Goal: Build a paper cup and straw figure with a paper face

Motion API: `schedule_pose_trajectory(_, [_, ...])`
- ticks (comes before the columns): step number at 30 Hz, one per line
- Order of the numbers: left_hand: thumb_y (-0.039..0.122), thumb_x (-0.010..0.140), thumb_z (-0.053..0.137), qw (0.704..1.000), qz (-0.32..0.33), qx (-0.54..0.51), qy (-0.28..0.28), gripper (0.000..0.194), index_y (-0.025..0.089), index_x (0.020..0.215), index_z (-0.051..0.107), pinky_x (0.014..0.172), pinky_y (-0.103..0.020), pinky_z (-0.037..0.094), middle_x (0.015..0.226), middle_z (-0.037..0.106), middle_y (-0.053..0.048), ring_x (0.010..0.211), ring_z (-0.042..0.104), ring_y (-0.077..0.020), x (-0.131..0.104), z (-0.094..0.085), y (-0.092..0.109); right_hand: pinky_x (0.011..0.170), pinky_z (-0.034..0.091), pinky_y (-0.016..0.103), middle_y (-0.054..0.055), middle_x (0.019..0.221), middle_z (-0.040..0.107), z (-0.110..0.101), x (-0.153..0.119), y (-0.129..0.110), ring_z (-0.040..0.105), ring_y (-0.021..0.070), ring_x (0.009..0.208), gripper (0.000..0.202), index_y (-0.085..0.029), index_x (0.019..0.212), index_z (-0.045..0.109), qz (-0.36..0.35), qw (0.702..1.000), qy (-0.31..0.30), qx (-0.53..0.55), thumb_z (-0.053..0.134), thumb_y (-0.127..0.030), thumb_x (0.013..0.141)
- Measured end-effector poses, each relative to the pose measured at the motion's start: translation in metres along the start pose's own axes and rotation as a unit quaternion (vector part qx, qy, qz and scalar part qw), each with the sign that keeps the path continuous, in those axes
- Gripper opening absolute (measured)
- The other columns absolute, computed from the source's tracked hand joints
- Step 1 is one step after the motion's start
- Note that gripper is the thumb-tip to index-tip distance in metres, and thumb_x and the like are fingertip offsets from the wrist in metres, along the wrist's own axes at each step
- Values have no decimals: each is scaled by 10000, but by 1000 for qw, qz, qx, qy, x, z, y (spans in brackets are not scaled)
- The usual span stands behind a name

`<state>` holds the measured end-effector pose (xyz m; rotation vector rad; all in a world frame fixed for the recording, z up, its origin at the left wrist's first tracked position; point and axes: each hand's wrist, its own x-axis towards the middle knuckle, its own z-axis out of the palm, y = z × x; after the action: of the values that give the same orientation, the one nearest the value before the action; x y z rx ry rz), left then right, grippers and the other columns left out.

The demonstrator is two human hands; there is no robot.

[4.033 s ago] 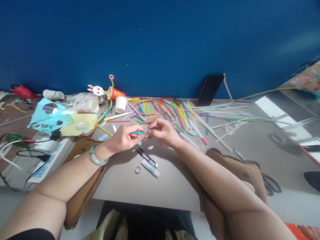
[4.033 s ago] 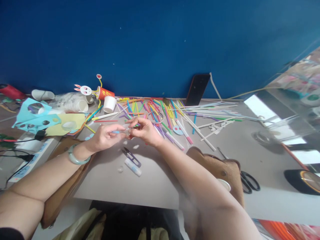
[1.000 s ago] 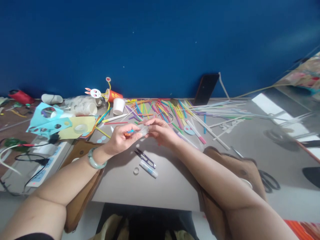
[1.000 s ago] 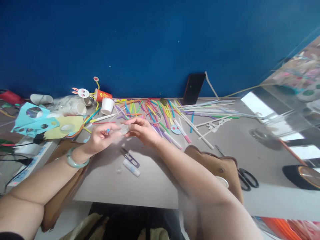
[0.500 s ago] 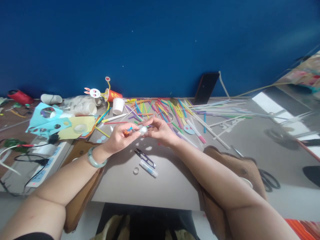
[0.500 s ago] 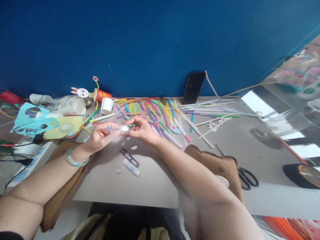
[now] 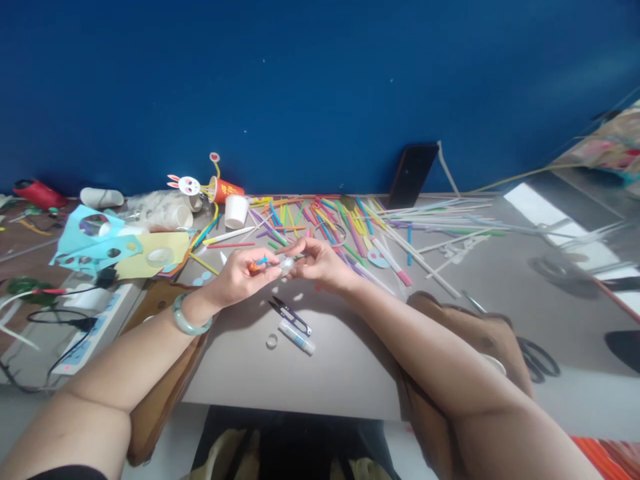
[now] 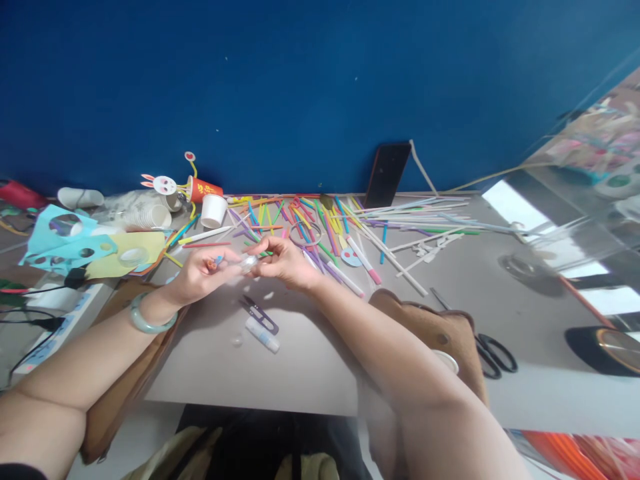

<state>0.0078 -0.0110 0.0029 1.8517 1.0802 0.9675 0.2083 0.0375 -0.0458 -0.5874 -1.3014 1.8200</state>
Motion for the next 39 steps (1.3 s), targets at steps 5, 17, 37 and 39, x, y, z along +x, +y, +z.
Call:
schedule_pose_trajectory(5, [310, 841, 683, 1000, -12, -6, -3, 192, 120, 818, 672, 421, -180, 281, 549, 500, 39, 454, 340, -44, -1, 0, -2, 681, 622, 297, 81, 1097, 754, -1, 0, -1, 748, 167, 749, 383, -175, 811, 622, 8, 1000, -4, 2, 910, -283, 583])
schedule_pose_trajectory(17, [353, 863, 682, 999, -36, -9, -25, 224, 134, 816, 675, 432, -192, 247, 545, 471, 39, 478, 321, -53, -1, -2, -2, 651, 618, 285, 71, 1034, 775, -1, 0, -2, 749, 168, 710, 391, -177, 794, 622, 10, 1000, -11, 2, 922, -296, 573])
schedule_pose_trajectory(37, [359, 864, 685, 998, -43, -40, -28, 234, 134, 799, 664, 431, -191, 261, 544, 506, 38, 461, 343, -49, 0, -4, -1, 665, 633, 277, 50, 968, 786, 2, -1, -6, 758, 172, 730, 386, -176, 809, 650, 19, 1000, -4, 8, 931, -303, 577])
schedule_pose_trajectory(39, [369, 865, 683, 998, -48, -38, -33, 241, 132, 817, 674, 430, -193, 255, 542, 500, 39, 462, 341, -50, 0, -4, -1, 657, 628, 268, 48, 926, 784, 2, -1, -4, 755, 167, 715, 369, -173, 802, 654, 23, 1000, 2, 6, 924, -315, 594])
